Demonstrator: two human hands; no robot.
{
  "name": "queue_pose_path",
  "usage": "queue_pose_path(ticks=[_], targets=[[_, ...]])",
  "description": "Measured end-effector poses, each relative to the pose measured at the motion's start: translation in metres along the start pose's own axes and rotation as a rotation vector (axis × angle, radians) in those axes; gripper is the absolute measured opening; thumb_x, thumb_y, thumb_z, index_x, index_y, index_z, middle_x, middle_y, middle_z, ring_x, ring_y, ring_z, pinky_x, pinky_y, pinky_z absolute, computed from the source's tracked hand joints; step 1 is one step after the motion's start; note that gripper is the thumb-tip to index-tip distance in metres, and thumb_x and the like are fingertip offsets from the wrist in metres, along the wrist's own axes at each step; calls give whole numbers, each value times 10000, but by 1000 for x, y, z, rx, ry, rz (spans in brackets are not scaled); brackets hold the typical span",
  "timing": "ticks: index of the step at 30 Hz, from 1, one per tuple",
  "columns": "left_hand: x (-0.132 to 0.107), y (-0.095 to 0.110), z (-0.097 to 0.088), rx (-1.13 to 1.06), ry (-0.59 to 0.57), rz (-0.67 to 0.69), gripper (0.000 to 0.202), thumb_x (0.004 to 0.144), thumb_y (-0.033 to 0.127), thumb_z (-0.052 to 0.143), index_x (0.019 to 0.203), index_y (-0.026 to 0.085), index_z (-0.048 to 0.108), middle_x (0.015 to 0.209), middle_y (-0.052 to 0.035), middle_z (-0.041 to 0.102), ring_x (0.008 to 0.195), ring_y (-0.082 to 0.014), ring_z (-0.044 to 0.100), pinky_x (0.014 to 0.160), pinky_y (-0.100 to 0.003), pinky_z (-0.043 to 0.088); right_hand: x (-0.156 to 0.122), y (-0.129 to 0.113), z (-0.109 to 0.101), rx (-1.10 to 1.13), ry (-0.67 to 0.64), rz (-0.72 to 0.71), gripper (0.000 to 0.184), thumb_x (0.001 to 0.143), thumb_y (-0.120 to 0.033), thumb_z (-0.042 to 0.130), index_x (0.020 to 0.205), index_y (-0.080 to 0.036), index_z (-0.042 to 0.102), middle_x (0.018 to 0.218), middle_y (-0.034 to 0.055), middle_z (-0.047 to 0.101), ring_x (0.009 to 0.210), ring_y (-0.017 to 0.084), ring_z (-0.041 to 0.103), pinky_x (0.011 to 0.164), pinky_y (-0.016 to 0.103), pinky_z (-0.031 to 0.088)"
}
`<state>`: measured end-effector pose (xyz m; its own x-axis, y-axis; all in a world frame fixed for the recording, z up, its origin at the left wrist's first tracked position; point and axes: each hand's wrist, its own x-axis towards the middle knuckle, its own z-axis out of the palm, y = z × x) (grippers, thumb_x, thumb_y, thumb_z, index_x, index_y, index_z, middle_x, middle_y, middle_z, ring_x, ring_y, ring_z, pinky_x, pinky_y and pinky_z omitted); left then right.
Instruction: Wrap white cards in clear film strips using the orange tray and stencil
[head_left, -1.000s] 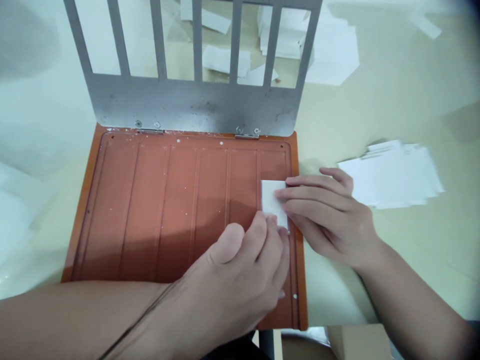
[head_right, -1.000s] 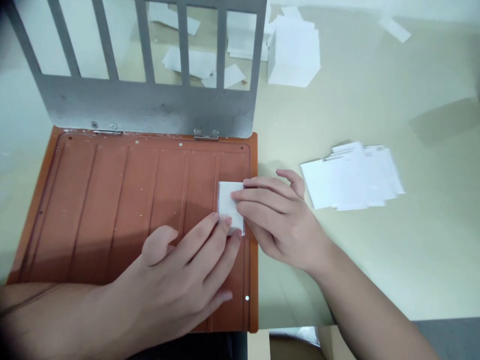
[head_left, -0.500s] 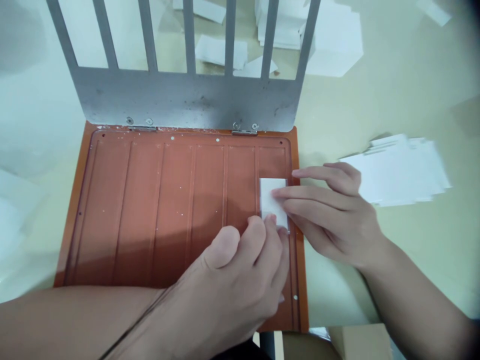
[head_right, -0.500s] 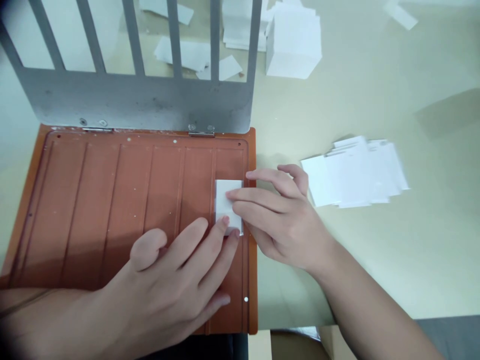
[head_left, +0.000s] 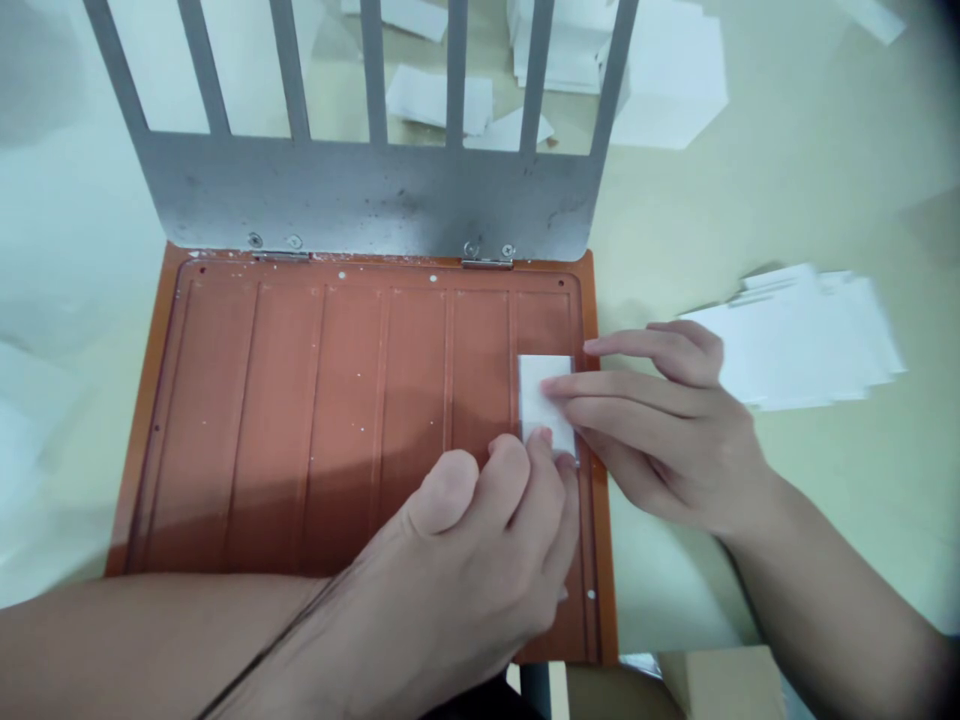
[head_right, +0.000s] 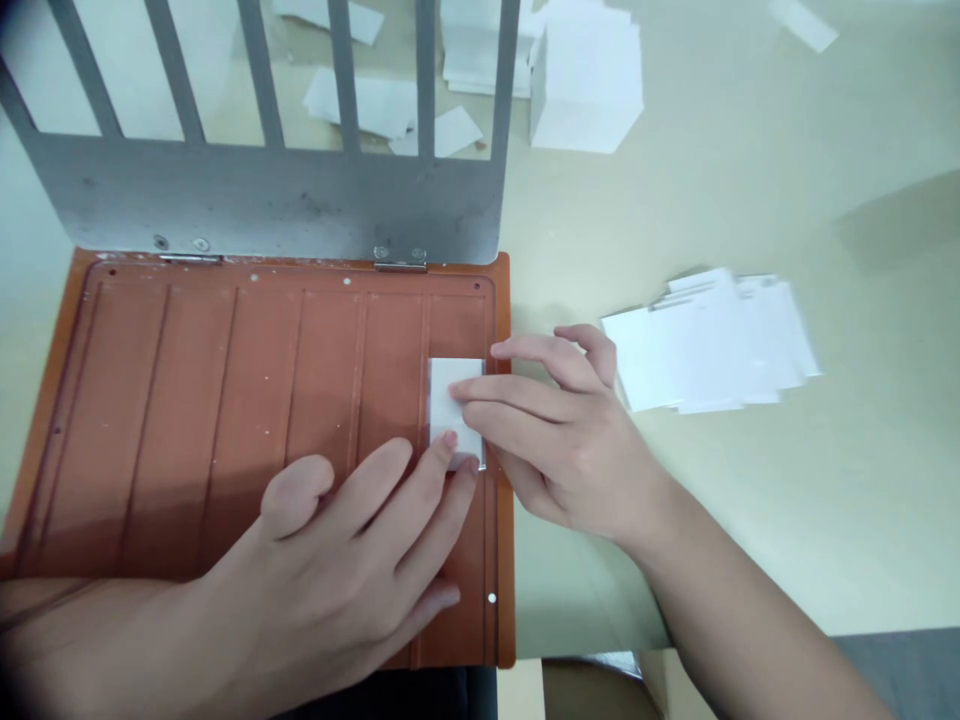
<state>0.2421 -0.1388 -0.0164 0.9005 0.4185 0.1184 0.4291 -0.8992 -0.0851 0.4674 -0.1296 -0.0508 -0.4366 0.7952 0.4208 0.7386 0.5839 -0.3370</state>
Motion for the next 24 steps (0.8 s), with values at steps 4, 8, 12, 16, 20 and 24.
queue_pose_path(ticks=[4, 8, 12, 16, 20, 24], targets=[[0, -1, -1, 3, -8, 10, 492, 963, 454, 460, 1272, 117, 642, 1158, -105, 674, 949, -216, 517, 761, -381, 293, 1, 0, -1, -3, -12, -3, 211, 844, -67, 566, 895, -259, 638, 1018, -34, 769, 1076, 255, 619, 915, 478, 380], [0, -1, -2, 2, -22, 17, 485, 971, 444, 446, 1279, 122, 638, 1162, -106, 675, 939, -215, 519, 761, -382, 292, 1, 0, -2, -5, -21, -2, 219, 839, -65, 572, 896, -267, 634, 1025, -48, 769, 1058, 253, 620, 909, 483, 378], [0, -2, -2, 6, -27, 21, 491, 973, 439, 442, 1293, 116, 628, 1160, -114, 676, 939, -222, 523, 768, -388, 292, 0, 0, -2, -3, -32, -2, 215, 839, -61, 577, 898, -261, 629, 1032, -51, 769, 1061, 260, 616, 892, 483, 371], [1, -2, -3, 11, -45, 23, 472, 975, 424, 440, 1293, 129, 627, 1161, -107, 675, 923, -216, 517, 765, -385, 292, 1, 0, -2, 3, -27, -8, 224, 843, -57, 574, 897, -267, 630, 1020, -62, 770, 1044, 254, 616, 884, 477, 363], [0, -2, -3, 6, -48, 25, 471, 978, 433, 438, 1285, 132, 631, 1154, -106, 673, 932, -220, 510, 771, -384, 291, 0, -2, -3, 20, -35, -2, 219, 857, -79, 569, 919, -275, 643, 1023, -61, 768, 1052, 246, 610, 907, 480, 348], [1, -3, -4, 5, -42, 28, 491, 980, 448, 443, 1288, 111, 625, 1127, -108, 671, 905, -213, 507, 761, -382, 285, -2, -6, -6, 96, -58, 16, 239, 891, -90, 518, 950, -282, 647, 972, -58, 767, 1071, 234, 593, 955, 488, 299]])
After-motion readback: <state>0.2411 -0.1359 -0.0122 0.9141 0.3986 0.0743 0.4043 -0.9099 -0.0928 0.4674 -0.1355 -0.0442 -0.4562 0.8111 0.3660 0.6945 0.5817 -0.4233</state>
